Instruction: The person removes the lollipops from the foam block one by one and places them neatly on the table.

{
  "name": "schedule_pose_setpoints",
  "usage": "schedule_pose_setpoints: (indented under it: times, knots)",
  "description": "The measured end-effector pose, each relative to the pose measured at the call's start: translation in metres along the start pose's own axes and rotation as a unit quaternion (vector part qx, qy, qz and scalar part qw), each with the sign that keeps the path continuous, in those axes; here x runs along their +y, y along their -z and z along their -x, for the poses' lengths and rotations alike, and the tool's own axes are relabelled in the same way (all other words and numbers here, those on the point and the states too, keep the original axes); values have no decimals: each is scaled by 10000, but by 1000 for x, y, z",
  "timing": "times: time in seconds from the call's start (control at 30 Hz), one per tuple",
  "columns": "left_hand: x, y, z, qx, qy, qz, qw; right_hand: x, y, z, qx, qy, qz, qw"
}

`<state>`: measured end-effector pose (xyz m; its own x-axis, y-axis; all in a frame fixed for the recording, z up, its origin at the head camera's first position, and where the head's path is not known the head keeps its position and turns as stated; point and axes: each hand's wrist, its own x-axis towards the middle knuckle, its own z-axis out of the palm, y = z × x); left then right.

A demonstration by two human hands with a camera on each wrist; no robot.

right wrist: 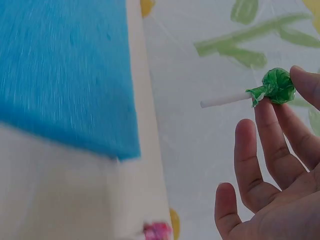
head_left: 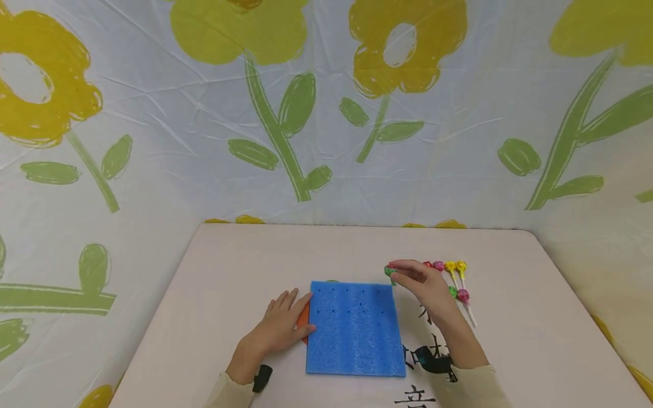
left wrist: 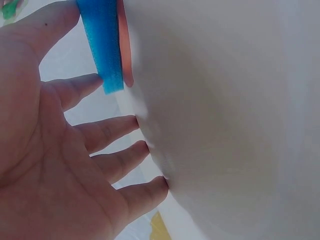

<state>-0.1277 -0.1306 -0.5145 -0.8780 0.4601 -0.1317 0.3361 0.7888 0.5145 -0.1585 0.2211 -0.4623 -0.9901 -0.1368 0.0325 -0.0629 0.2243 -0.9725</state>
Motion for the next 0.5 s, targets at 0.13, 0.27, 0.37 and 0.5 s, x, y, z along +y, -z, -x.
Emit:
schedule_pose_setpoints:
  times: [0.13, 0.27, 0.37, 0.5]
  knots:
    - [-1, -1, 0, -6, 8, -40, 10000, 4, 25, 11, 210, -77, 211, 9995]
    - [-1, -1, 0, -24, 19, -3, 10000, 9, 51, 23, 470, -168, 496, 9975]
    - [0, -1, 0, -37, 25, 31, 10000, 15, 71, 31, 747, -276, 704, 9943]
    - [-1, -1, 0, -30, 16, 16, 10000, 25, 97, 37, 1074, -537, 1002, 9877]
